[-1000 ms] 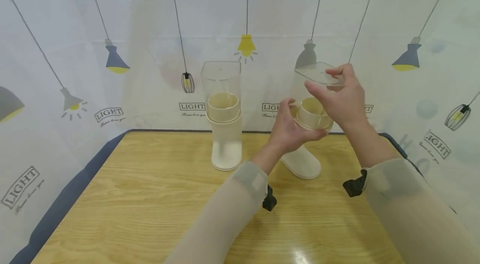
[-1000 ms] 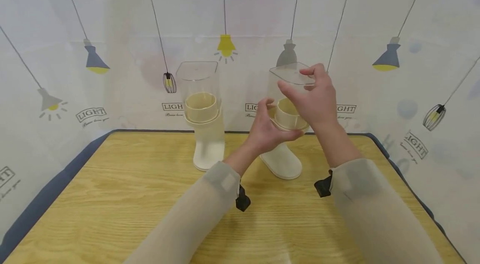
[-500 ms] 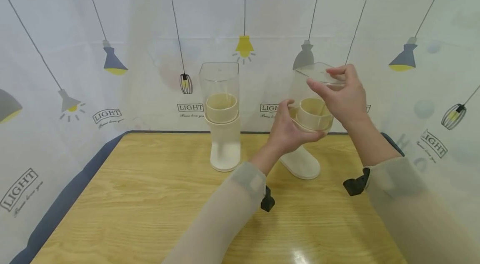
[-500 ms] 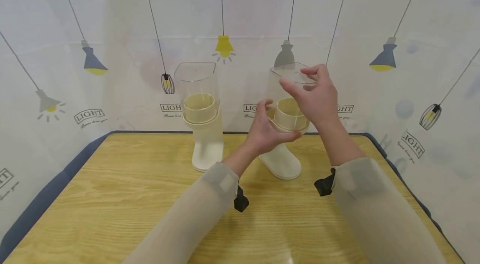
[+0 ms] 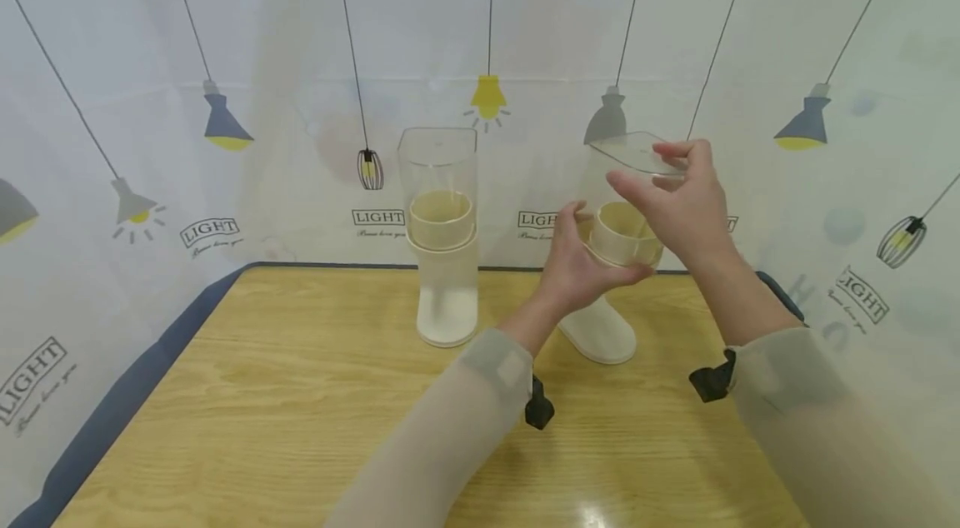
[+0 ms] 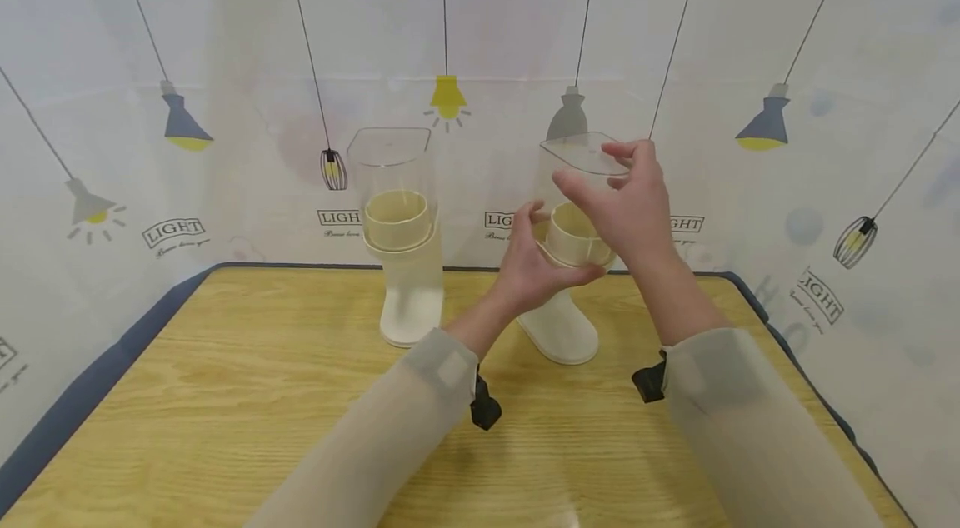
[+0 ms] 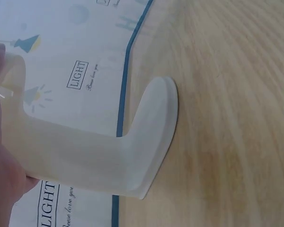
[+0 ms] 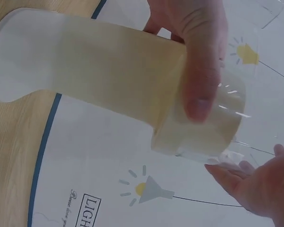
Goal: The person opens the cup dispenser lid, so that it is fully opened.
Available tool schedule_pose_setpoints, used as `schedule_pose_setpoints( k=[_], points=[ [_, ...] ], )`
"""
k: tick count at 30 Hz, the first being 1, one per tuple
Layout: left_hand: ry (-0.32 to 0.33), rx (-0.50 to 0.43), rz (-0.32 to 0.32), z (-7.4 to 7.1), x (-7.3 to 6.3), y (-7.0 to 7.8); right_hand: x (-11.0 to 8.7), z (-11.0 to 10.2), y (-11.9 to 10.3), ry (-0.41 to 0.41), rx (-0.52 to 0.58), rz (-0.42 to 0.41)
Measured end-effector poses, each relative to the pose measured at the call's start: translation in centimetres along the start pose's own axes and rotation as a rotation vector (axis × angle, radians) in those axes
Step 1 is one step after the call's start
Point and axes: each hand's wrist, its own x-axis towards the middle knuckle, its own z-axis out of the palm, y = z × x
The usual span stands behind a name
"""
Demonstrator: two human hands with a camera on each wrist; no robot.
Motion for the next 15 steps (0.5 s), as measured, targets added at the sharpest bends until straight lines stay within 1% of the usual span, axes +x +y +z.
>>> schedule_pose_setpoints(
  k=[5,8,13,15],
  points=[
    [-0.034,0.009,0.003,-0.4,0.1,0.2,-0.3,-0.3,-0.6,-0.033,-0.029,-0.033],
    [-0.042,-0.004,-0.003,-0.7,0.2,0.3,-0.2,-0.4,-0.8,-0.044,-0.057,-0.052],
    [-0.058,-0.012,-0.009,-0.8,0.3,0.3,0.1,-1.3,-1.0,-0.086,-0.107,-0.018],
    [-0.069,-0.008,-0.008,-0.8,0.3,0.2,0.1,-1.7,-1.2,-0.123,-0.166,-0.014]
  ],
)
